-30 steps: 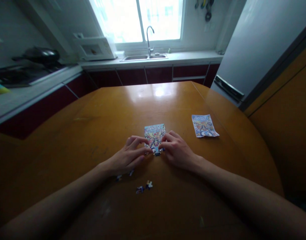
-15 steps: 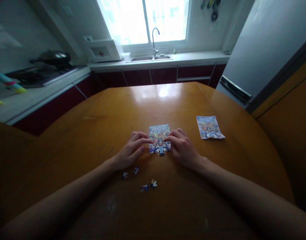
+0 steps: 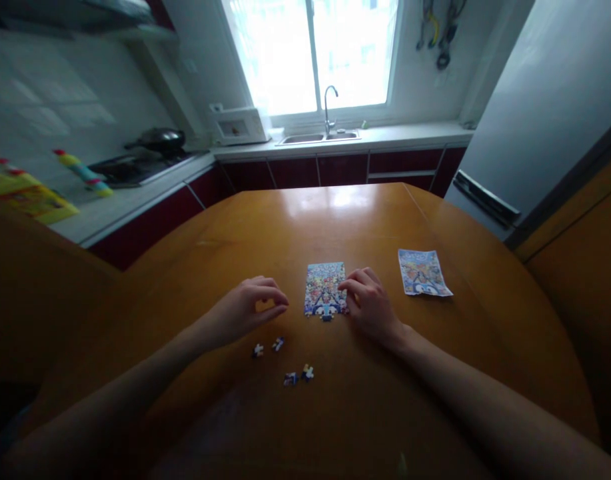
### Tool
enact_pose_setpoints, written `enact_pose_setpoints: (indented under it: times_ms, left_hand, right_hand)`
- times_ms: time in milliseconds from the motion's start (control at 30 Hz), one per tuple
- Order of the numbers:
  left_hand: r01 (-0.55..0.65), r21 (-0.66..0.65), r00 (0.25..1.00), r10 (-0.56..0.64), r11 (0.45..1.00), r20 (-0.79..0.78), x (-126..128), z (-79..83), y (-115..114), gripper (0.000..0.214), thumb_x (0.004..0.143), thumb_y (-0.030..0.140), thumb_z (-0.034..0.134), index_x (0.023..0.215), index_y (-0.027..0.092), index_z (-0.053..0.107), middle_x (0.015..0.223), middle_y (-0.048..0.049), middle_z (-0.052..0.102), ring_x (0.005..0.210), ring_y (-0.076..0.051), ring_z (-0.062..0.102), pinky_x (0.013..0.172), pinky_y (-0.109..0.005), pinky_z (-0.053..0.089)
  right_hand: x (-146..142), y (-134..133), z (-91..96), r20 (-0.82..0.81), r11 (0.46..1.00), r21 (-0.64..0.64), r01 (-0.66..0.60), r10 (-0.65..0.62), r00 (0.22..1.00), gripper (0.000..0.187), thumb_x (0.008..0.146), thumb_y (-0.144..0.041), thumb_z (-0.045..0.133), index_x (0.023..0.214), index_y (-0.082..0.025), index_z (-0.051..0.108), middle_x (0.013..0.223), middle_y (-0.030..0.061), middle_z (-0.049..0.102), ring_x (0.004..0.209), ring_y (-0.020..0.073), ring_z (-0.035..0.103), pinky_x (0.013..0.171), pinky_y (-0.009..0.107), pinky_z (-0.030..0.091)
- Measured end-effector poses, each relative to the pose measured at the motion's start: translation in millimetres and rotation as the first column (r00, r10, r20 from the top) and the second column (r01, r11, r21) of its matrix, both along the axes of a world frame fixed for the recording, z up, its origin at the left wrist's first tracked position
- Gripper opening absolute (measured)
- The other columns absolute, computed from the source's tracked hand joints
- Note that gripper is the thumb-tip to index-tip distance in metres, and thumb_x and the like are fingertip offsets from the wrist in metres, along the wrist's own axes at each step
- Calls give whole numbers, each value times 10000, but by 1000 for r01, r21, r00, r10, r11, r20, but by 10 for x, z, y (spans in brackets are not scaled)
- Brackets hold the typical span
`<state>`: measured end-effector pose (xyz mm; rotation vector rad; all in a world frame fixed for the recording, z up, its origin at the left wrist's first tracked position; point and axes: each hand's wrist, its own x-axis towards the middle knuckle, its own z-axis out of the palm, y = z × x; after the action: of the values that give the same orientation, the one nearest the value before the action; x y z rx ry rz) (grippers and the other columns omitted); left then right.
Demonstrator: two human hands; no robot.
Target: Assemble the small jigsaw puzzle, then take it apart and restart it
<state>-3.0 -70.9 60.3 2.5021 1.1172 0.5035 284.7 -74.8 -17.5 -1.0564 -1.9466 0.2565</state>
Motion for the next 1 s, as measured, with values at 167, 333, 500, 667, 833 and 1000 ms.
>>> enact_pose_setpoints:
  times_ms: [167, 333, 500, 667, 833, 1000]
  left_hand:
    - [-149, 61, 983, 155, 987, -100, -93, -163, -394, 142, 908, 293, 682, 804, 232, 757, 855, -38, 688, 834, -192, 581, 764, -319, 446]
    - [-285, -9, 946, 280, 958, -162, -107, -271, -691, 170, 889, 371, 696, 791, 241, 743, 859, -21, 670, 844, -196, 577, 751, -321, 426]
    - [-319, -70, 942, 308, 945, -132, -82, -345, -713, 161, 871, 345, 681, 781, 219, 725, 871, -24, 656, 855, -188, 577, 749, -305, 440]
    - [-281, -92, 959, 275, 955, -66, -92, -437, -624, 144, 867, 288, 662, 760, 201, 703, 838, -30, 642, 810, -176, 579, 713, -292, 460]
    - [-207, -30, 978, 207, 978, -16, 28, -421, -464, 60, 807, 251, 716, 763, 210, 709, 833, -31, 639, 821, -189, 579, 711, -304, 479]
    - [-141, 33, 990, 141, 990, 0, 212, -393, -260, 29, 803, 249, 729, 785, 225, 727, 838, -29, 648, 835, -193, 578, 737, -313, 493]
  right_hand:
    - [-5, 3, -8, -4, 1000, 15, -10, 10, 1000, 212, 869, -65, 545, 886, -206, 703, 880, 73, 653, 905, 244, 551, 789, 399, 483]
    - [-26, 4, -19, 3, 1000, 12, -15, 15, 1000, 220, 861, -61, 545, 883, -213, 702, 879, 68, 650, 901, 242, 555, 787, 389, 479]
    - [-33, 8, -43, -14, 1000, -10, -15, 15, 1000, 214, 849, -55, 554, 861, -209, 702, 875, 65, 659, 903, 240, 553, 798, 393, 479]
    - [-21, 13, -50, -28, 1000, -15, -26, 26, 999, 221, 844, -54, 551, 855, -211, 707, 880, 64, 659, 909, 236, 555, 806, 404, 489]
    - [-29, 19, -57, -24, 999, -22, -36, 35, 999, 222, 840, -51, 562, 865, -214, 712, 886, 65, 655, 909, 235, 557, 801, 404, 496]
    - [-48, 1, -38, -11, 998, -21, -52, 51, 999, 216, 836, -40, 573, 861, -204, 710, 888, 64, 652, 916, 230, 555, 799, 386, 491]
